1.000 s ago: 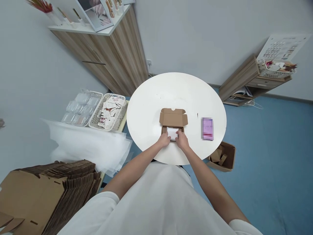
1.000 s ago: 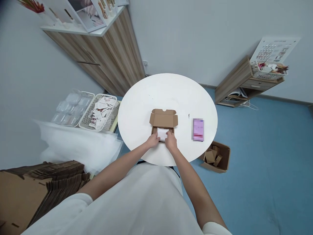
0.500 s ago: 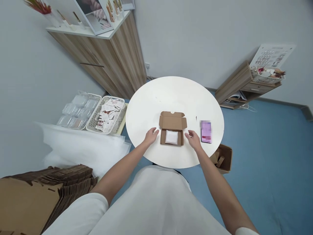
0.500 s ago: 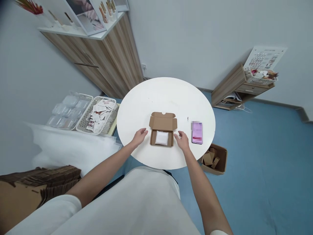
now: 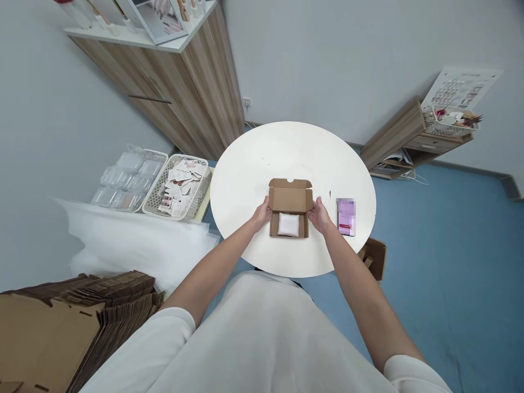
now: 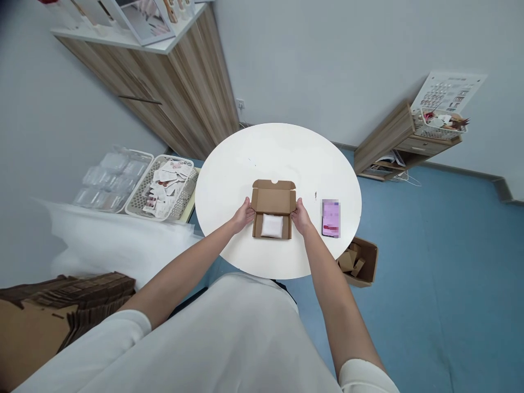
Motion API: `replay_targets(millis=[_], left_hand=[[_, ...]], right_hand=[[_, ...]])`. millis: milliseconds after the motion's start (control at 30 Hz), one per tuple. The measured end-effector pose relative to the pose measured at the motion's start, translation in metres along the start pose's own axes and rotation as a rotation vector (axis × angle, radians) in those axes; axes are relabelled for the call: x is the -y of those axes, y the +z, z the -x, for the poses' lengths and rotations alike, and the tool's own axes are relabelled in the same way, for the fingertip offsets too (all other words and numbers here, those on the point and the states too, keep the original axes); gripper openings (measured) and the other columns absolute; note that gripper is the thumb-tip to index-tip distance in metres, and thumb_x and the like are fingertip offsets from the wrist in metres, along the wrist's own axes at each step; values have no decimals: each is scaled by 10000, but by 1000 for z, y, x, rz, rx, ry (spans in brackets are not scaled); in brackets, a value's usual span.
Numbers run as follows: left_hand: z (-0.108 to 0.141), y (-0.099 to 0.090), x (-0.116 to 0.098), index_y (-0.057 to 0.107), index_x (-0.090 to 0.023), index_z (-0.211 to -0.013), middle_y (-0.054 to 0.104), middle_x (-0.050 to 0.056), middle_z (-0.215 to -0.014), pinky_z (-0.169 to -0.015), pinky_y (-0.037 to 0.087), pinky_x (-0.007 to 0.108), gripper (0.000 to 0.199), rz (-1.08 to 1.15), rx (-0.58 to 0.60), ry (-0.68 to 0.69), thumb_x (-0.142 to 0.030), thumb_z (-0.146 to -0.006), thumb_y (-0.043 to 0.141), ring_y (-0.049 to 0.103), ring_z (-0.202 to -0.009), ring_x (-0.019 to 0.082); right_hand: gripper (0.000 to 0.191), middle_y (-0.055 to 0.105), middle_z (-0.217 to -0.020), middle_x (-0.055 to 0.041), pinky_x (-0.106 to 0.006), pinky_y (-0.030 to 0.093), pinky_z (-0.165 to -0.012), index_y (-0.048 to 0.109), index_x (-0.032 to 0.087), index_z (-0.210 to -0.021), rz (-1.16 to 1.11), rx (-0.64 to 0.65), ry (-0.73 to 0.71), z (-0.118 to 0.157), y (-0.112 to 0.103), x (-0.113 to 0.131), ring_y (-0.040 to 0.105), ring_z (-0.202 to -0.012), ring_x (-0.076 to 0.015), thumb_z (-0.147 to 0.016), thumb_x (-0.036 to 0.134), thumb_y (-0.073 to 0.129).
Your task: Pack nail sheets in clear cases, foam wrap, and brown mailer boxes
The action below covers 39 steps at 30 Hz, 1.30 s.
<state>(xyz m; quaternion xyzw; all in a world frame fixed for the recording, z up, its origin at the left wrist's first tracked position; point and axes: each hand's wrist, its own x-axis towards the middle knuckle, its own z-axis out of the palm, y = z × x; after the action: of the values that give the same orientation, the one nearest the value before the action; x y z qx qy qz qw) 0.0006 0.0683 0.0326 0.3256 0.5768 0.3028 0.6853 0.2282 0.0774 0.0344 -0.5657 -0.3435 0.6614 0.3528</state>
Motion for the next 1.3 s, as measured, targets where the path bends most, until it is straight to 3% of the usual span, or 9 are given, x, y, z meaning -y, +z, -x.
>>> replay_targets(millis=[267,433,533,633,767,900,1000,1133,1300], left_hand=[[2,-6,-8,315,-271,-1330,245,-16,-1430,-1051,172,451,751,-114,161,86,-688,-771,37,125,-1334,243],[11,-12,2,241,-306,-1354,111,-57,-1463,-1046,169,459,763,-144,202,54,-705,-748,5,34,-1344,241],[17,-16,10,281,-298,-1340,141,-46,-1461,-1029,224,435,831,-148,217,20,-711,-714,-75,72,-1340,248],[23,-19,14,363,-292,-1300,228,-16,-1439,-986,297,407,847,-181,195,-28,-722,-709,-65,193,-1308,257],[28,-22,13,430,-242,-1251,362,50,-1364,-884,400,346,806,-256,155,-77,-736,-727,67,387,-1174,242],[31,-22,8,524,-226,-1134,447,77,-1283,-788,451,320,728,-234,162,-161,-737,-720,213,454,-1089,238],[35,-17,3,551,-210,-1062,499,94,-1221,-729,474,298,571,-193,180,-180,-645,-712,431,499,-1031,224],[47,-10,6,529,-201,-1074,577,93,-1109,-681,478,271,467,-211,188,-132,-472,-697,581,560,-932,190],[61,-8,35,420,-180,-1190,609,103,-1036,-625,447,245,587,-435,25,-114,-466,-705,585,598,-843,184]], right_hand=[[586,302,-1406,80,-384,116,-1089,384,335,-1279,103,89,-47,16,0,9,218,-1313,-163,-814,636,191],[650,335,-1387,64,-361,211,-1065,409,325,-1270,186,16,-53,25,-8,-8,322,-1238,-172,-790,672,143],[723,441,-1303,34,-358,314,-1011,472,313,-1227,183,-51,-30,30,-11,-23,427,-1118,-185,-768,693,62],[755,505,-1226,6,-356,356,-968,510,296,-1193,190,-30,0,37,-13,-30,475,-1049,-191,-761,697,39],[676,530,-1193,-25,-349,390,-913,533,287,-1161,192,42,59,48,-15,-27,516,-1012,-195,-778,687,146],[610,527,-1201,-50,-344,429,-842,570,266,-1102,198,72,142,54,-13,-16,563,-953,-202,-776,673,252],[520,574,-1131,-64,-329,446,-800,601,232,-1046,266,80,188,56,-9,-9,585,-901,-200,-767,617,388],[395,605,-1057,-72,-282,467,-706,590,205,-1046,327,3,107,62,-4,-12,576,-872,-179,-733,443,552],[307,611,-873,-51,-261,448,-641,583,184,-932,523,-134,24,73,0,-38,574,-776,-159,-722,405,540]])
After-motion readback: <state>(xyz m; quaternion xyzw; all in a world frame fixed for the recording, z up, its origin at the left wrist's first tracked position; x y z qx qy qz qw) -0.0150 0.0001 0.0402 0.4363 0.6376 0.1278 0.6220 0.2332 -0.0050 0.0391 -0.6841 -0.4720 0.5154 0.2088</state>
